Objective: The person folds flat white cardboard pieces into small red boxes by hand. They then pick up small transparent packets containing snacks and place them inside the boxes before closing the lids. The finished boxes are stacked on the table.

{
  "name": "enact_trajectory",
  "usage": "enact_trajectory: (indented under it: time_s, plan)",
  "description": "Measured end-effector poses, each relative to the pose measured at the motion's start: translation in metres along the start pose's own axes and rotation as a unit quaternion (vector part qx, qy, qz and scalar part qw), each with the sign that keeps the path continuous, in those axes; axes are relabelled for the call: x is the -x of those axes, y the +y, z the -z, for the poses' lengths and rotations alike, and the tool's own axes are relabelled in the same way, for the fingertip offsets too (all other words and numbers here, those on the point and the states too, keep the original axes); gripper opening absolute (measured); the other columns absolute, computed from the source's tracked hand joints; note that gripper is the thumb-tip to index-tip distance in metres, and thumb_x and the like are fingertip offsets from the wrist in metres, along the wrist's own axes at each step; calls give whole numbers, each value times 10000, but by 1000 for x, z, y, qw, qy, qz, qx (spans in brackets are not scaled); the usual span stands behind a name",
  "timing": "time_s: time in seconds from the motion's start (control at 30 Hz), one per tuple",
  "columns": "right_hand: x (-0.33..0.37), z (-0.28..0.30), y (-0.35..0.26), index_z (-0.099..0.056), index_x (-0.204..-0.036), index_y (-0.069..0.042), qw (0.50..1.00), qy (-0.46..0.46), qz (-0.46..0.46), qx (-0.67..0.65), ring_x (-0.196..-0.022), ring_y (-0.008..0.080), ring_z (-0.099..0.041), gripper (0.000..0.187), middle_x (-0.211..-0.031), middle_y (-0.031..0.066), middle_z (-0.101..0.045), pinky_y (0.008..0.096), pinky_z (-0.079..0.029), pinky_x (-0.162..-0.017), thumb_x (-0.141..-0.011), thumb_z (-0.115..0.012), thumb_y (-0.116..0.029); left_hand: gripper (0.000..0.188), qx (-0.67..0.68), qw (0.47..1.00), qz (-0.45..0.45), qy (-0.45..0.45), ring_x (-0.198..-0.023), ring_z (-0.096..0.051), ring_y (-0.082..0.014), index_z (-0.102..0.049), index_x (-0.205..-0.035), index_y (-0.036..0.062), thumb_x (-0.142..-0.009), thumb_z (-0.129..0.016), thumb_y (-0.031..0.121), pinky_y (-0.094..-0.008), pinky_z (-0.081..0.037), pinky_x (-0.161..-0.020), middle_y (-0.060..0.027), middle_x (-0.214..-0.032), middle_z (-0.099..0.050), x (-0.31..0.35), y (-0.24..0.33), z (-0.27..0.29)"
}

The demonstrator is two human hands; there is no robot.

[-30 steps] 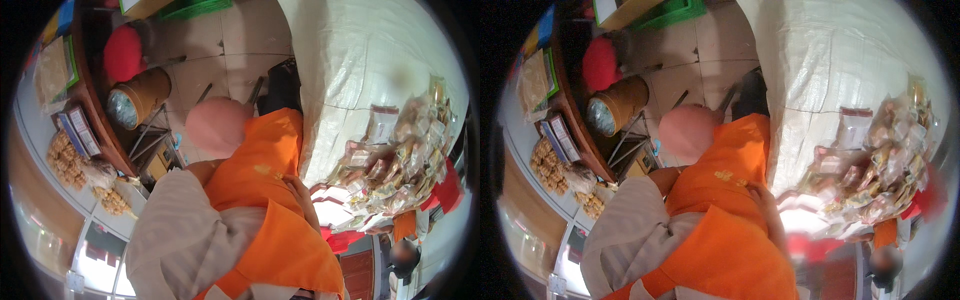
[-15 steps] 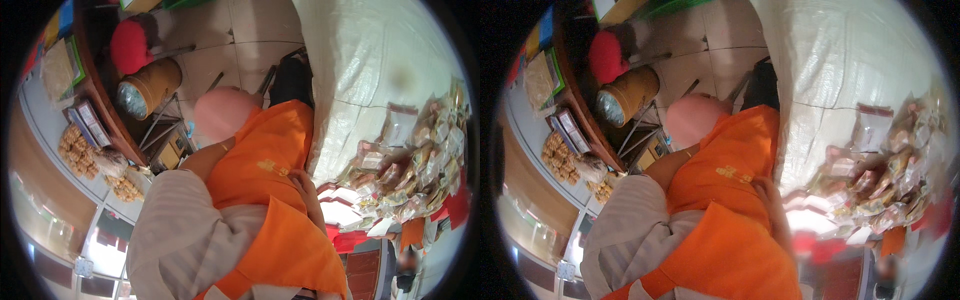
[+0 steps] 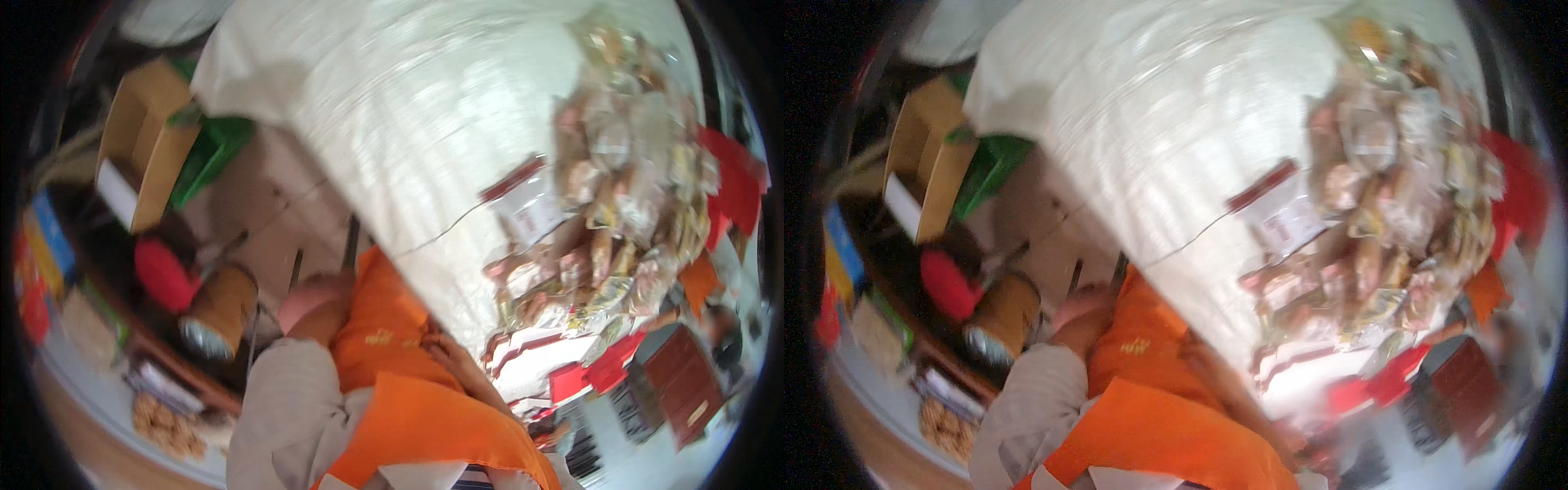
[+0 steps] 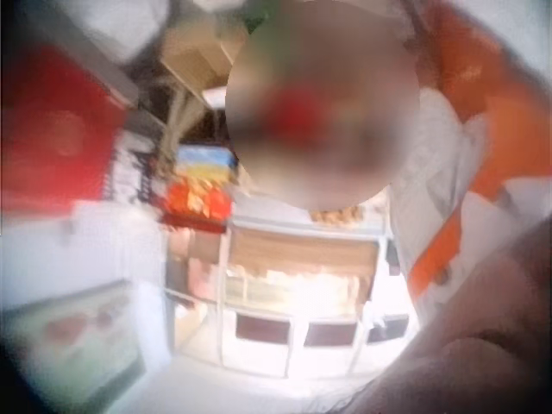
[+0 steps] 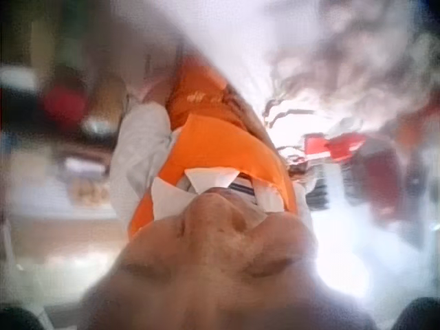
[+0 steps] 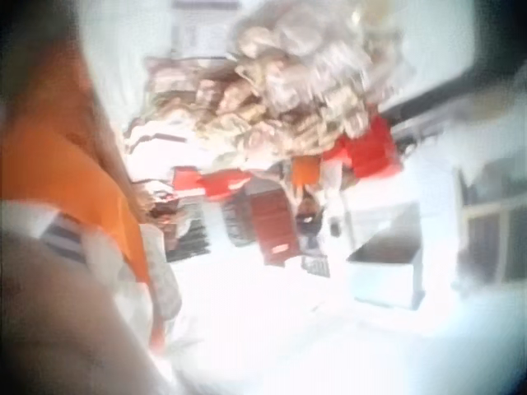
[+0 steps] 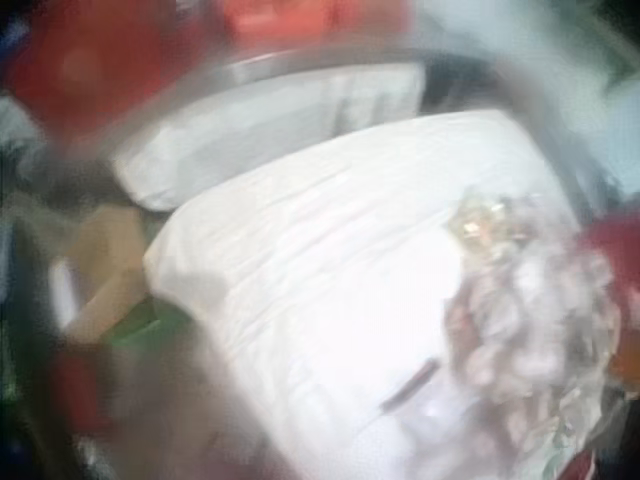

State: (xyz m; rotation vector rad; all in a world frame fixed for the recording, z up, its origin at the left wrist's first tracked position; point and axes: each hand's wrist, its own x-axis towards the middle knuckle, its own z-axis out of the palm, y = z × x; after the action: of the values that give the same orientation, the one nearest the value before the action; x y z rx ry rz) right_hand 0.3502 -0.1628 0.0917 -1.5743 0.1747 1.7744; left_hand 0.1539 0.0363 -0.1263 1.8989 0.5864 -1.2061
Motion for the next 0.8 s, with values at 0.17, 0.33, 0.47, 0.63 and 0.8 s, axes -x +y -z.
enact_trajectory:
  time_s: [0.17, 0.33, 0.47, 0.63, 0.8]
  plan:
    - [20, -12, -68, -537, -1241, -39, 996, -4, -85, -39, -1187, 149, -458, 290, -1246, 60, -533, 279, -357, -1010, -979, -484, -152, 343, -90, 994, -9, -56, -1011, -615, -317, -626, -1141, 61, -862, -550, 245, -407, -482, -868, -150, -1083, -639, -11, -33, 30]
    - [18, -9, -47, -506, -1266, -34, 999, -36, 22, 11, -1202, 160, -454, 306, -1253, 70, -528, 284, -334, -1033, -984, -454, -141, 342, -160, 983, 1, -88, -1003, -619, -316, -628, -1134, 57, -859, -558, 248, -408, -483, -863, -148, -1069, -645, -7, -55, 53]
    - [17, -4, -27, -502, -1274, -36, 983, -50, 128, -120, -1243, 181, -430, 311, -1290, 82, -502, 311, -305, -1064, -1003, -443, -176, 342, -226, 969, 2, -97, -997, -622, -316, -629, -1129, 53, -857, -563, 250, -409, -483, -859, -148, -1058, -650, -12, -62, 84]
    - [5, -6, -16, -495, -1274, -39, 954, -4, 283, -101, -1241, 213, -448, 313, -1284, 103, -515, 334, -319, -1068, -992, -464, -172, 341, -336, 936, -20, -105, -989, -626, -315, -631, -1122, 49, -854, -571, 252, -410, -484, -854, -147, -1044, -656, -23, -69, 148]
    - [-20, -7, 16, -465, -1321, -54, 931, 11, 358, -74, -1237, 242, -473, 354, -1324, 122, -512, 355, -361, -1049, -990, -457, -179, 342, -472, 872, -58, -115, -981, -630, -315, -633, -1115, 44, -851, -578, 254, -411, -485, -849, -146, -1030, -662, -25, -40, 222]
